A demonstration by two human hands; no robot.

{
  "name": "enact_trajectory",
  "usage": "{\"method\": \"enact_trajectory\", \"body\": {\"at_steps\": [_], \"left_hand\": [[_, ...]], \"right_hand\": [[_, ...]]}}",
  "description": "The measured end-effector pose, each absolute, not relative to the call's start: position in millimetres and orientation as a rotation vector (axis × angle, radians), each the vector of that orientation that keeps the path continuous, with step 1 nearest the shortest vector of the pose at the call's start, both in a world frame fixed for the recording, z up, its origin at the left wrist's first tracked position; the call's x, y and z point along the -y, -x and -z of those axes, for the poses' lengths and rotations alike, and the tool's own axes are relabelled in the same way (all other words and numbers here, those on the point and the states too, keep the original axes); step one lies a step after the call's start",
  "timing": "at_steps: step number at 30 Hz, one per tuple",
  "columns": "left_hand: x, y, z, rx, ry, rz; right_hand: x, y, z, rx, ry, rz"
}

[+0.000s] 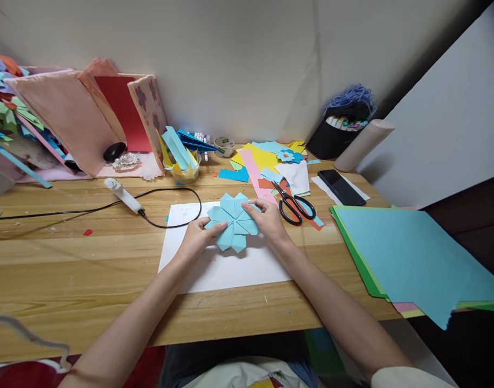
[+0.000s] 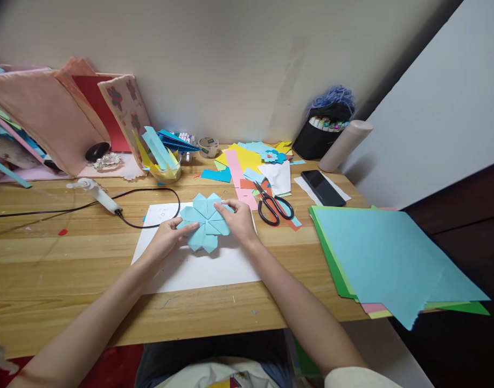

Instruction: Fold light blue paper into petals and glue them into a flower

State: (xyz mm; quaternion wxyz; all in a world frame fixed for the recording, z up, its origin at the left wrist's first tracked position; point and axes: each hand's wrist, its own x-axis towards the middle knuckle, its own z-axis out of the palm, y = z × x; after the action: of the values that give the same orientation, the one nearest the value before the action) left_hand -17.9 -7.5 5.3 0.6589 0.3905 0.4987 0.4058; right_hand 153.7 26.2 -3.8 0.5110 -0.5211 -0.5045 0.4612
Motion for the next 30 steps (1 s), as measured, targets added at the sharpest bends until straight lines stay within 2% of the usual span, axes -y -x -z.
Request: {"method": "enact_trajectory", "body": {"at_steps": [8, 13, 16, 18, 22, 23, 24, 27, 30], "left_hand": [[5.1, 22.9, -1.4, -1.180, -0.996, -0.893], [0.9, 30.6, -0.7, -1.262, -1.018, -0.899], [-1.7, 33.5, -0.1, -1.232, -0.980, -0.922], [-2.8, 34.3, 0.5, -1.224, -0.973, -0.943], [-3.9, 34.9, 2.2, -1.296, -1.000, -1.020], [-4.1, 34.9, 2.6, -1.307, -1.006, -1.039], [-4.2, 34.8, 3.0, -1.308, -1.007, -1.055], [-3.4, 33.3, 2.8, -1.253, -0.980, -1.081], [-1.0, 30.5, 0.6, -1.164, -0.919, -1.089]], "right_hand": [[-27.9, -159.6, 0.7, 1.244, 1.296, -1.021], [-46.9, -193.4, 4.3, 1.028, 1.343, -0.933], [-58.9, -217.9, 10.6, 1.043, 1.437, -0.987], [-61.5, -225.7, 12.1, 1.203, 1.560, -0.838], [-49.7, -208.5, 3.6, 1.374, 1.597, -0.260], [-43.8, -198.2, 0.8, 1.413, 1.547, -0.305], [-37.1, -186.7, -1.2, 1.475, 1.490, -0.493], [-17.0, -152.7, -1.1, 1.608, 1.239, -1.222], [-4.4, -132.6, 5.2, 1.552, 1.148, -1.360]]}}
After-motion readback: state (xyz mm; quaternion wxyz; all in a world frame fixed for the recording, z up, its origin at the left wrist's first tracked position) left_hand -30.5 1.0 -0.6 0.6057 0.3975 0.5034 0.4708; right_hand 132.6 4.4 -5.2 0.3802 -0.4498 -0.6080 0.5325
